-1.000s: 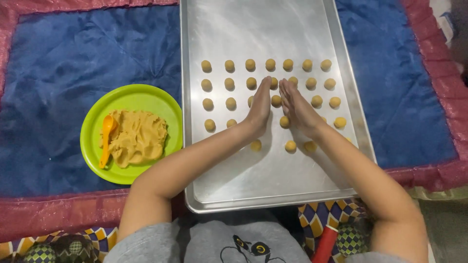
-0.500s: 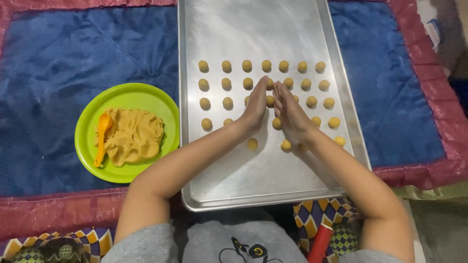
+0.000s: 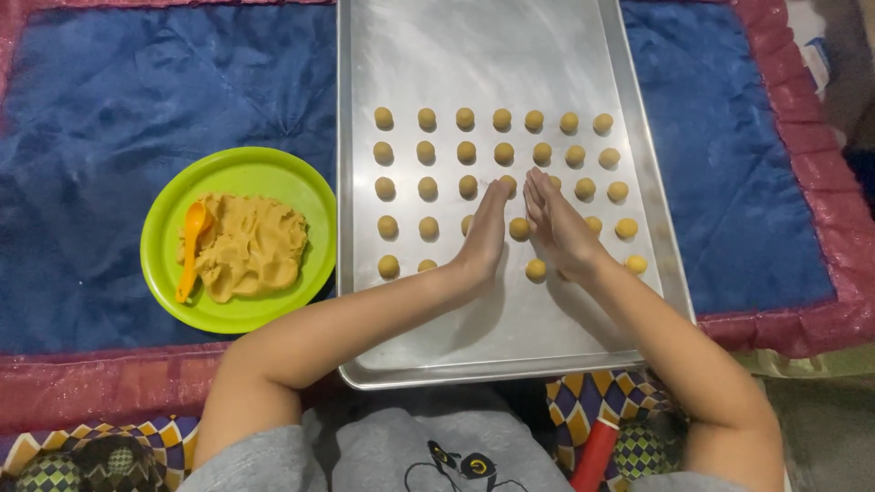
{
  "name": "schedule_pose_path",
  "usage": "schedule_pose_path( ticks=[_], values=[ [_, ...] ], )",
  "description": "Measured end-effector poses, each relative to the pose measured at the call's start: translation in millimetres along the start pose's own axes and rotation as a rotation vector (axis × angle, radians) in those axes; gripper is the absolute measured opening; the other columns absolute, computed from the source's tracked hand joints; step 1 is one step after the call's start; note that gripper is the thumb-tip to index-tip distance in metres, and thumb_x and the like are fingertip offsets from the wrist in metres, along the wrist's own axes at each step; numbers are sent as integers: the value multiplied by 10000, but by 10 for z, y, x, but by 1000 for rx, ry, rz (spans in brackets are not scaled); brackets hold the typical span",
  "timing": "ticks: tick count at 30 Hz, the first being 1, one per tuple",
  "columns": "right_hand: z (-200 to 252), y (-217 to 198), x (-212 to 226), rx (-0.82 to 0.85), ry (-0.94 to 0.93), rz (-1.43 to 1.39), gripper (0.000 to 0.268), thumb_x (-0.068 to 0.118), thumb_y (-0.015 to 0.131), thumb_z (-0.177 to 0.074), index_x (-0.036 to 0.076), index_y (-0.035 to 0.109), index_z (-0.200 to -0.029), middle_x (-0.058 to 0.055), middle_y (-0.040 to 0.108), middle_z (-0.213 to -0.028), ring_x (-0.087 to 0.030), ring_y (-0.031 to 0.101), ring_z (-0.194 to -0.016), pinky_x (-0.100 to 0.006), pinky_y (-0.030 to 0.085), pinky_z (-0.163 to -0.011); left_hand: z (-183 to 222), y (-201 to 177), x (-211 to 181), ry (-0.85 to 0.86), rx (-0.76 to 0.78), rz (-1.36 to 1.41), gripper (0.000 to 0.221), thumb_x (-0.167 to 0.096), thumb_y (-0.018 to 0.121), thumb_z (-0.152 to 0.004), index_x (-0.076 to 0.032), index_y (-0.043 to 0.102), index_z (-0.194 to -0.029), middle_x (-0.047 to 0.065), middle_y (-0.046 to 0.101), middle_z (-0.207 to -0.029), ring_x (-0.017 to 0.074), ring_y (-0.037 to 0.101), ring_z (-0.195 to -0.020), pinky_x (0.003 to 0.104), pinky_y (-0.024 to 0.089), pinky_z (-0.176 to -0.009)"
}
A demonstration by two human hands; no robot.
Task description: Arranging and aligning small dough balls into neat rows on a metal baking tray.
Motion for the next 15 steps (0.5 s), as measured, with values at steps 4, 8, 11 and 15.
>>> schedule_pose_path(
  ticks=[4, 8, 11, 15],
  values=[
    [88, 91, 50, 5, -10, -27, 757, 543, 183, -1059, 65, -1, -1616, -158, -70, -1699, -303, -35, -1556, -434, 39, -1252, 129, 13, 39, 13, -1, -2, 764, -525, 134, -1030, -55, -53, -1603, 209, -37, -1672, 344, -57, -1552, 512, -17, -1239],
    [128, 152, 87, -22, -20, -54, 757, 540, 204, -1057, 73, 3, -1618, -167, -53, -1698, -310, -21, -1555, -432, 63, -1247, 90, -42, 202, 26, -2, 37, 767, -530, 168, -1044, -45, -29, -1605, 202, -51, -1673, 337, -52, -1549, 471, -3, -1246],
    [100, 137, 65, -21, -79, -29, 738, 493, 228, -1070, 53, -8, -1612, -203, -47, -1690, -339, -14, -1552, -446, 61, -1247, 85, -79, 208, 36, -14, 54, 773, -543, 170, -1041, -49, -19, -1605, 193, -44, -1674, 324, -33, -1551, 463, 17, -1251],
    [-26, -169, 124, -100, -458, 386, 808, 265, 513, -1086, 2, -53, -1599, -349, -66, -1645, -456, -49, -1524, -541, 60, -1257, 190, -183, -181, 267, -54, 122, 802, -555, 147, -1032, 6, 17, -1591, 254, 4, -1660, 335, -8, -1547, 424, 30, -1242]
  ],
)
Point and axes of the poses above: each hand's wrist, its own z-axis away from the middle knuckle, its own y-axis out of the palm, x = y × z, the point moved 5 cm from there along -z, towards the middle knuckle
